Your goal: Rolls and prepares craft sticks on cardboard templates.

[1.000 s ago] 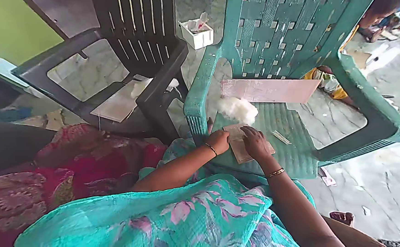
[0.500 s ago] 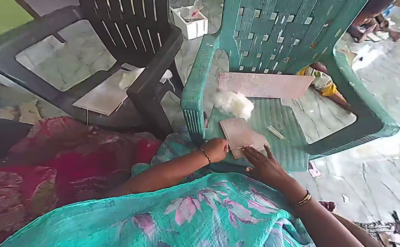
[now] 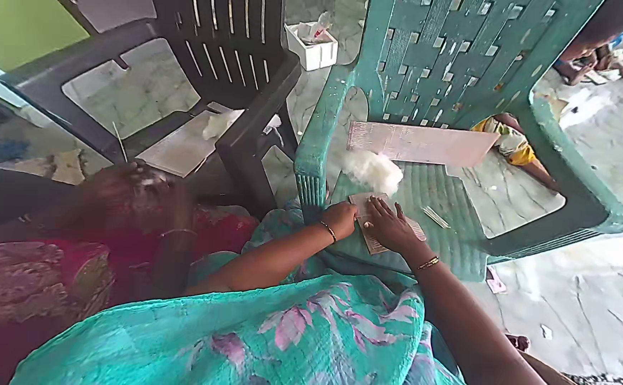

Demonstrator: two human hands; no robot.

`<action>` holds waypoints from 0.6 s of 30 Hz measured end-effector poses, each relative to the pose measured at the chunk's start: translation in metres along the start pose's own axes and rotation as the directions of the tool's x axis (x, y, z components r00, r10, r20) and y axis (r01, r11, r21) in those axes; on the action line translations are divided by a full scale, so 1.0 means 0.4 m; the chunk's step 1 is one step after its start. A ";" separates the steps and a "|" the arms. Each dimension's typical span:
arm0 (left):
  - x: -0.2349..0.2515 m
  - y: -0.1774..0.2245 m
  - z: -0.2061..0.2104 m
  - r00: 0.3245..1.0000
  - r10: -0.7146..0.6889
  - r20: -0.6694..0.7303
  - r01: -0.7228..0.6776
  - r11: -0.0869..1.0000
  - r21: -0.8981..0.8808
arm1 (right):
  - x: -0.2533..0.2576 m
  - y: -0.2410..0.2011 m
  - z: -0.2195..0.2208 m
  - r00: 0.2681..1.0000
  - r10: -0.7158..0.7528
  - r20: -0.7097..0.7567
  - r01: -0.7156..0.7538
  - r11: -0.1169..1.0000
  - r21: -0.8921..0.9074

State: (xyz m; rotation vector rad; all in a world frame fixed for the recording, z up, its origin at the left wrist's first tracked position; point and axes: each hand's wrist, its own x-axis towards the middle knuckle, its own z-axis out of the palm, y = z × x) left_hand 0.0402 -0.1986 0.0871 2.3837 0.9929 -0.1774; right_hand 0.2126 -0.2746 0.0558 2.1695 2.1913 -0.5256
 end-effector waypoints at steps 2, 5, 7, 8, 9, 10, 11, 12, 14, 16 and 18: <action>-0.006 -0.001 0.008 1.000 0.001 0.011 -0.001 1.000 -0.006 | -0.034 -0.007 -0.006 0.998 0.015 0.069 -0.015 1.000 -0.006; -0.027 0.003 0.020 0.997 0.040 0.061 -0.039 0.999 -0.019 | -0.121 -0.010 -0.003 0.989 0.004 0.147 -0.002 1.000 -0.012; -0.042 0.014 0.023 0.991 0.061 0.116 -0.059 0.998 -0.024 | -0.176 -0.008 0.001 0.984 -0.014 0.177 0.018 1.000 -0.022; -0.049 0.019 0.027 0.988 0.071 0.136 -0.068 0.997 -0.030 | -0.201 -0.007 0.005 0.983 -0.030 0.180 0.036 0.999 -0.028; -0.054 0.024 0.031 0.986 0.081 0.146 -0.077 0.996 -0.038 | -0.224 -0.002 0.007 0.983 -0.052 0.174 0.059 0.998 -0.033; -0.058 0.027 0.035 0.984 0.091 0.150 -0.085 0.995 -0.046 | -0.243 0.004 0.004 0.984 -0.076 0.162 0.081 0.996 -0.023; -0.060 0.029 0.038 0.984 0.099 0.150 -0.092 0.994 -0.052 | -0.260 0.015 0.003 0.988 -0.108 0.110 0.108 0.994 0.006; -0.061 0.028 0.041 0.985 0.109 0.137 -0.101 0.993 -0.059 | -0.272 0.029 0.005 0.990 -0.137 0.011 0.136 0.990 0.046; -0.063 0.023 0.046 0.988 0.117 0.099 -0.110 0.991 -0.077 | -0.278 0.046 0.003 0.987 -0.101 -0.126 0.114 0.989 0.099; -0.060 0.017 0.047 0.993 0.112 0.047 -0.106 0.989 -0.103 | -0.259 0.051 -0.005 0.986 -0.015 -0.168 0.031 0.995 0.096; -0.051 0.009 0.047 0.995 0.102 -0.008 -0.103 0.987 -0.120 | -0.216 0.047 -0.010 0.986 0.046 -0.161 -0.033 0.996 0.082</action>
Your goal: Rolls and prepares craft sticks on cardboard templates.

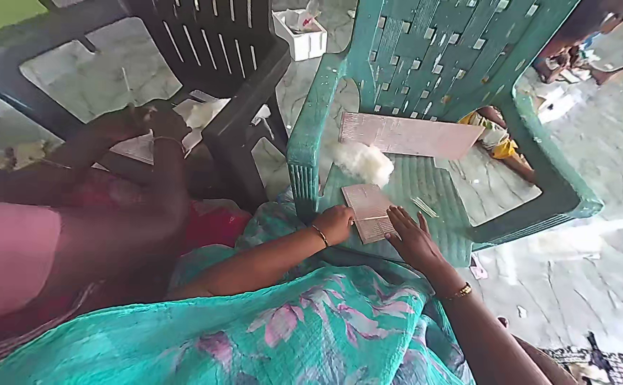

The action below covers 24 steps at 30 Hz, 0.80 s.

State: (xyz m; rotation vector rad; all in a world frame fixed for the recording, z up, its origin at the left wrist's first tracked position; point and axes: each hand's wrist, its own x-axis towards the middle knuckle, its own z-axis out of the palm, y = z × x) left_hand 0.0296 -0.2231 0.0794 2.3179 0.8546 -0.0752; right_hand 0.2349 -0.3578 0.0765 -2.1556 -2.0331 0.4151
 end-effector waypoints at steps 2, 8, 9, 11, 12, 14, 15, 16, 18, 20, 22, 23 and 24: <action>0.011 -0.005 -0.005 0.999 -0.018 -0.028 0.019 1.000 0.013 | 0.054 -0.012 0.014 0.999 0.029 0.038 -0.028 0.999 -0.028; 0.037 -0.006 -0.019 0.997 -0.071 -0.040 0.073 0.995 0.072 | 0.167 -0.046 0.055 0.990 -0.013 0.142 0.024 0.996 -0.080; 0.037 -0.007 -0.019 0.997 -0.073 -0.040 0.075 0.994 0.075 | 0.166 -0.052 0.055 0.986 -0.003 0.165 0.018 0.996 -0.087; 0.033 -0.008 -0.014 0.997 -0.068 -0.028 0.070 0.994 0.082 | 0.141 -0.062 0.046 0.976 0.012 0.217 0.009 0.995 -0.098; 0.028 -0.006 -0.011 0.998 -0.063 -0.012 0.063 0.994 0.089 | 0.118 -0.065 0.042 0.969 0.013 0.246 0.012 0.995 -0.097; 0.015 0.002 -0.004 0.999 -0.045 0.017 0.043 0.994 0.096 | 0.066 -0.067 0.035 0.958 0.010 0.288 0.020 0.995 -0.102; 0.011 0.006 -0.002 0.999 -0.037 0.031 0.034 0.994 0.100 | 0.043 -0.067 0.031 0.952 0.008 0.307 0.026 0.994 -0.107; 0.005 0.010 0.000 0.998 -0.032 0.045 0.027 0.994 0.104 | 0.022 -0.069 0.026 0.946 0.004 0.323 0.032 0.994 -0.107; -0.007 0.017 0.008 0.998 -0.018 0.068 0.010 0.994 0.108 | -0.018 -0.064 0.025 0.953 -0.035 0.302 0.068 0.993 -0.099; -0.014 0.019 0.014 0.997 0.006 0.076 -0.014 0.994 0.111 | -0.055 -0.042 0.035 0.980 -0.143 0.140 0.150 0.988 -0.038; -0.024 0.022 0.016 0.997 0.027 0.071 -0.035 0.993 0.114 | -0.081 -0.022 0.056 0.959 -0.246 -0.144 0.254 0.966 0.041; -0.030 0.023 0.018 0.997 0.040 0.060 -0.047 0.992 0.113 | -0.090 -0.018 0.065 0.934 -0.254 -0.252 0.277 0.959 0.059; -0.035 0.023 0.021 0.997 0.059 0.043 -0.064 0.992 0.112 | -0.095 -0.014 0.074 0.909 -0.247 -0.336 0.279 0.959 0.051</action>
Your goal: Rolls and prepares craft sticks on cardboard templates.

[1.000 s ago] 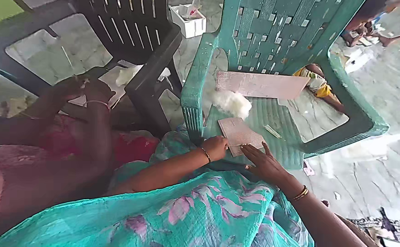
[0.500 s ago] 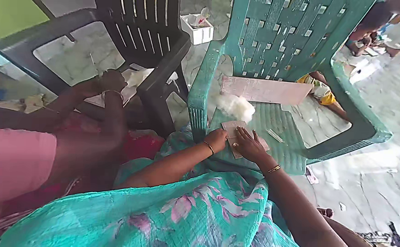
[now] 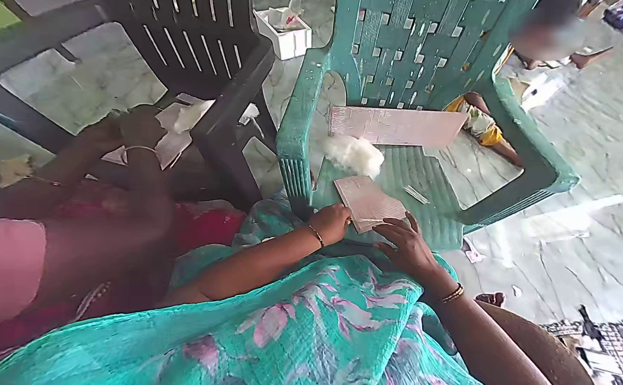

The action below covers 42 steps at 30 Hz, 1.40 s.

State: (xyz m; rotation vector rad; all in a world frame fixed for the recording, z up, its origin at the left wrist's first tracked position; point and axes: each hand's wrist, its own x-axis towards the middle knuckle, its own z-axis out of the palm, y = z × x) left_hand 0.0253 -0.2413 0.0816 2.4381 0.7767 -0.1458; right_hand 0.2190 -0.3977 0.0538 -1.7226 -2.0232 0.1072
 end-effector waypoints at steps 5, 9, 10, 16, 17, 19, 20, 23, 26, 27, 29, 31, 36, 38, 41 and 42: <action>-0.033 0.022 -0.004 0.995 0.085 -0.055 -0.085 0.996 -0.008 | 0.003 -0.009 0.016 0.961 0.098 -0.260 -0.120 0.990 -0.071; -0.052 0.050 -0.012 0.987 0.143 -0.077 -0.145 0.989 -0.018 | 0.011 -0.007 0.029 0.949 0.085 -0.304 -0.118 0.989 -0.093; -0.054 0.055 -0.013 0.986 0.150 -0.079 -0.152 0.988 -0.019 | 0.010 -0.006 0.030 0.950 0.086 -0.302 -0.117 0.989 -0.088; -0.045 0.059 -0.025 0.985 0.154 -0.073 -0.157 0.987 -0.039 | -0.010 0.006 0.008 0.928 0.100 -0.360 -0.143 0.985 -0.093; -0.043 0.055 -0.028 0.985 0.145 -0.090 -0.150 0.988 -0.047 | -0.014 0.015 -0.001 0.924 0.115 -0.365 -0.161 0.982 -0.097; -0.035 0.041 -0.036 0.985 0.121 -0.120 -0.129 0.990 -0.060 | -0.014 0.037 -0.027 0.915 0.202 -0.350 -0.245 0.966 -0.082; -0.031 0.030 -0.038 0.984 0.112 -0.141 -0.122 0.991 -0.062 | -0.010 0.050 -0.045 0.902 0.284 -0.326 -0.318 0.946 -0.057; -0.023 -0.001 -0.044 0.981 0.070 -0.179 -0.086 0.993 -0.081 | 0.029 0.107 -0.091 0.788 0.542 -0.292 -0.561 0.827 0.021; -0.021 -0.013 -0.046 0.989 0.024 -0.145 -0.040 0.994 -0.103 | 0.085 0.182 -0.099 0.666 0.684 -0.297 -0.711 0.703 0.026; -0.022 -0.013 -0.047 0.993 0.012 -0.121 -0.025 0.994 -0.108 | 0.104 0.204 -0.097 0.634 0.720 -0.282 -0.747 0.665 0.020; -0.025 -0.010 -0.051 0.997 0.000 -0.074 -0.008 0.994 -0.110 | 0.135 0.250 -0.085 0.605 0.754 -0.256 -0.782 0.623 -0.015; -0.026 -0.013 -0.048 0.999 -0.013 -0.034 0.009 0.994 -0.110 | 0.154 0.290 -0.068 0.607 0.767 -0.208 -0.791 0.608 -0.065; -0.020 -0.033 -0.038 0.999 -0.038 -0.010 0.037 0.992 -0.125 | 0.165 0.292 -0.074 0.600 0.794 -0.098 -0.799 0.588 -0.127; -0.015 -0.039 -0.033 0.999 -0.031 -0.015 0.029 0.992 -0.127 | 0.146 0.274 -0.091 0.587 0.794 -0.157 -0.807 0.588 -0.045; -0.007 -0.034 -0.029 1.000 -0.026 -0.011 0.024 0.992 -0.123 | 0.108 0.249 -0.115 0.543 0.810 -0.222 -0.821 0.567 0.060; -0.006 -0.033 -0.025 1.000 -0.015 -0.020 0.012 0.992 -0.128 | 0.096 0.233 -0.119 0.533 0.814 -0.232 -0.824 0.562 0.076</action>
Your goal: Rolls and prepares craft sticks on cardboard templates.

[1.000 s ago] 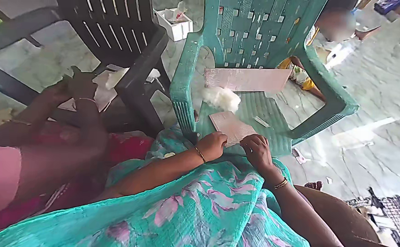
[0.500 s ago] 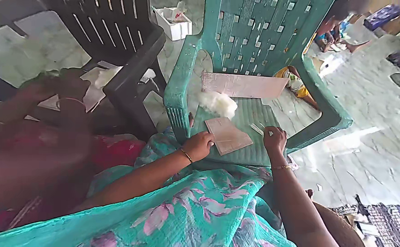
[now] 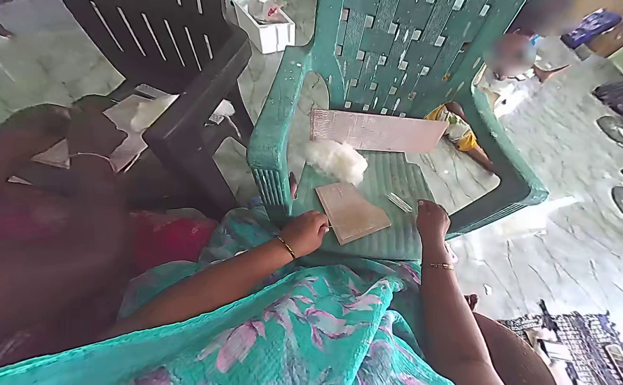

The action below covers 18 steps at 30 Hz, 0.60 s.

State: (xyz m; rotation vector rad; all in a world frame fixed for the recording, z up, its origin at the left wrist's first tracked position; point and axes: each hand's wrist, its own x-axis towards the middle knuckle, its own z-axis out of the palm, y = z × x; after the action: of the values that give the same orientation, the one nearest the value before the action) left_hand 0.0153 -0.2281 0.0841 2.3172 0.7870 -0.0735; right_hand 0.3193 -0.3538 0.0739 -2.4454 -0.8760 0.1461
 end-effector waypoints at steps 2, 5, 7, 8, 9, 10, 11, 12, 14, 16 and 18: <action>0.002 0.001 0.009 0.999 0.031 -0.029 -0.031 0.999 -0.016 | -0.045 -0.006 -0.006 1.000 -0.004 0.009 0.004 1.000 0.028; 0.023 -0.013 0.024 0.984 0.101 -0.150 -0.105 0.994 -0.019 | -0.119 -0.029 0.011 0.991 -0.098 0.096 0.094 0.995 0.043; 0.063 -0.034 0.030 0.955 0.125 -0.270 -0.133 0.991 -0.010 | -0.161 -0.047 0.038 0.980 -0.154 0.127 0.146 0.987 0.069; 0.089 -0.043 0.027 0.941 0.118 -0.317 -0.127 0.992 -0.010 | -0.178 -0.057 0.051 0.977 -0.169 0.127 0.162 0.985 0.063; 0.117 -0.051 0.021 0.933 0.096 -0.346 -0.106 0.994 -0.012 | -0.191 -0.069 0.061 0.976 -0.176 0.131 0.172 0.984 0.040; 0.143 -0.060 0.014 0.931 0.062 -0.359 -0.073 0.997 -0.015 | -0.201 -0.078 0.068 0.974 -0.178 0.137 0.179 0.984 0.005; 0.165 -0.066 0.003 0.938 0.016 -0.347 -0.026 0.999 -0.024 | -0.207 -0.084 0.075 0.972 -0.176 0.155 0.183 0.983 -0.034; 0.183 -0.071 -0.010 0.946 -0.028 -0.322 0.019 0.999 -0.030 | -0.210 -0.089 0.080 0.969 -0.167 0.180 0.183 0.981 -0.073; 0.196 -0.074 -0.033 0.958 -0.086 -0.273 0.075 0.996 -0.051 | -0.212 -0.095 0.086 0.964 -0.154 0.217 0.180 0.978 -0.104; 0.191 -0.072 -0.042 0.962 -0.099 -0.255 0.091 0.995 -0.042 | -0.212 -0.093 0.094 0.964 -0.148 0.221 0.172 0.980 -0.095; 0.179 -0.069 -0.040 0.969 -0.096 -0.229 0.095 0.995 -0.017 | -0.213 -0.083 0.099 0.964 -0.179 0.196 0.200 0.976 -0.089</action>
State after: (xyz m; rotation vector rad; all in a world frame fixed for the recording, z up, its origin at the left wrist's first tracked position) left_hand 0.0558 -0.1647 0.0618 2.3077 1.0127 0.1581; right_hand 0.2233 -0.3672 0.0511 -2.4583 -1.2247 0.2685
